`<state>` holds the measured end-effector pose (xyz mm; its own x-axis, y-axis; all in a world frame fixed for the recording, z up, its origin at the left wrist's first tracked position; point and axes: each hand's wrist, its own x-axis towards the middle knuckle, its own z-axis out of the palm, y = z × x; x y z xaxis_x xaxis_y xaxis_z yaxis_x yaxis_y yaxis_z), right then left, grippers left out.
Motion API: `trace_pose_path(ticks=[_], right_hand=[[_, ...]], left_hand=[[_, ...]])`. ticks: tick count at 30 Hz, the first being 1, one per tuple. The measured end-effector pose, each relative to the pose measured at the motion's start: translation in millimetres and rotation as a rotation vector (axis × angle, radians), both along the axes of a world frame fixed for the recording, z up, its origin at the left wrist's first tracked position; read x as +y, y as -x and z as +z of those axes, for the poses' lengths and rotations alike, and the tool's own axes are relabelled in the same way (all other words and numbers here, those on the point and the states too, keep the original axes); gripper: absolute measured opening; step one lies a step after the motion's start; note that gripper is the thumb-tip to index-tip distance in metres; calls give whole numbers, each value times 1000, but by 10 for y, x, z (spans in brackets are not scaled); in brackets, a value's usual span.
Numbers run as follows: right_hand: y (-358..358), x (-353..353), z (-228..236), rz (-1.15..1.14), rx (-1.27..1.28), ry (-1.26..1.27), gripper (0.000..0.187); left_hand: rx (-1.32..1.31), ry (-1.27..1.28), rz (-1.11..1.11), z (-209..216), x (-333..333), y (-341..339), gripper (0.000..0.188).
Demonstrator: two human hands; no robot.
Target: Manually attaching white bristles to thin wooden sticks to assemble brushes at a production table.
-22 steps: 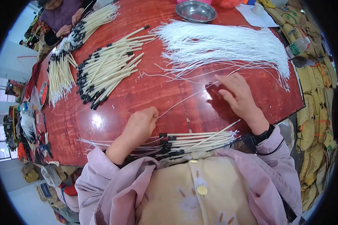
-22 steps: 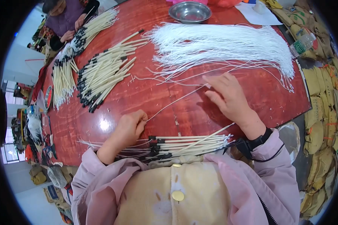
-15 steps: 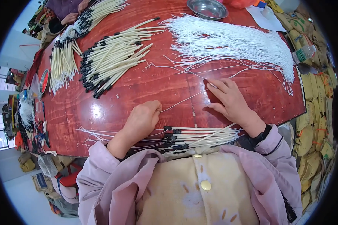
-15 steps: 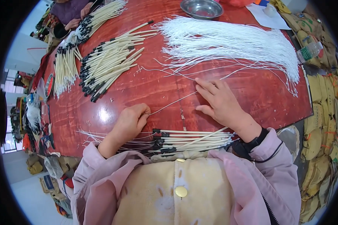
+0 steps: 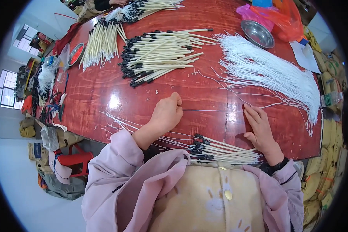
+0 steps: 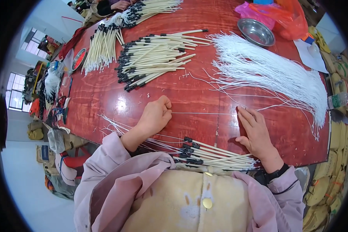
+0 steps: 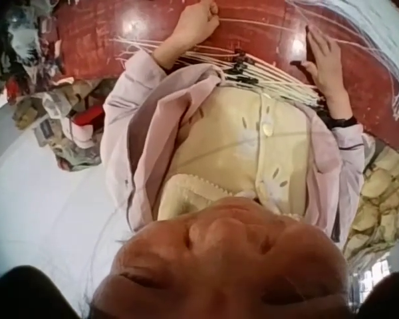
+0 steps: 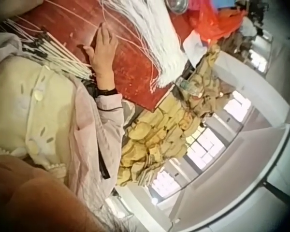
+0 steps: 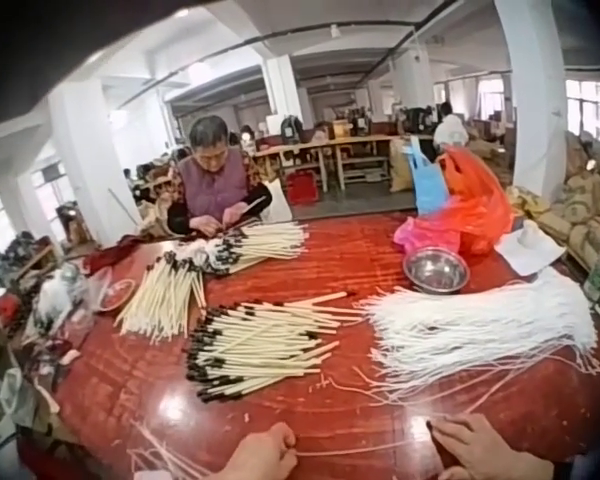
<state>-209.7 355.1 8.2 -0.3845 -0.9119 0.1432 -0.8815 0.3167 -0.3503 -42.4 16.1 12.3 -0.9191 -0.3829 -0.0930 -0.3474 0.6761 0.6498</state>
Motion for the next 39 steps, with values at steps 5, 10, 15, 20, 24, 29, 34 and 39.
trace_pose_path(ticks=[5,10,15,20,24,29,34,39], right_hand=[[36,25,-14,11,-19,5,87],[41,42,-27,23,-11,34,87],[43,23,-21,13,-44,1,86],[41,44,-26,-6,-71,-4,84],[29,38,-55,-11,-51,47,83],[30,21,-53,-28,-55,75,82],[60,74,-96,-12,-39,76,78],[83,26,-104,4,-27,98,75]], left_hand=[[-13,184,4,102,-192,98,20],[262,566,57,359,-765,636,27],[290,872,86,56,-1365,1251,19],[232,871,25,25,-1398,1346,20],[400,823,-44,162,-1253,1262,22],[703,578,-166,382,-763,869,25],[606,330,-205,341,-388,115,25],[312,103,-67,220,-300,-489,18]])
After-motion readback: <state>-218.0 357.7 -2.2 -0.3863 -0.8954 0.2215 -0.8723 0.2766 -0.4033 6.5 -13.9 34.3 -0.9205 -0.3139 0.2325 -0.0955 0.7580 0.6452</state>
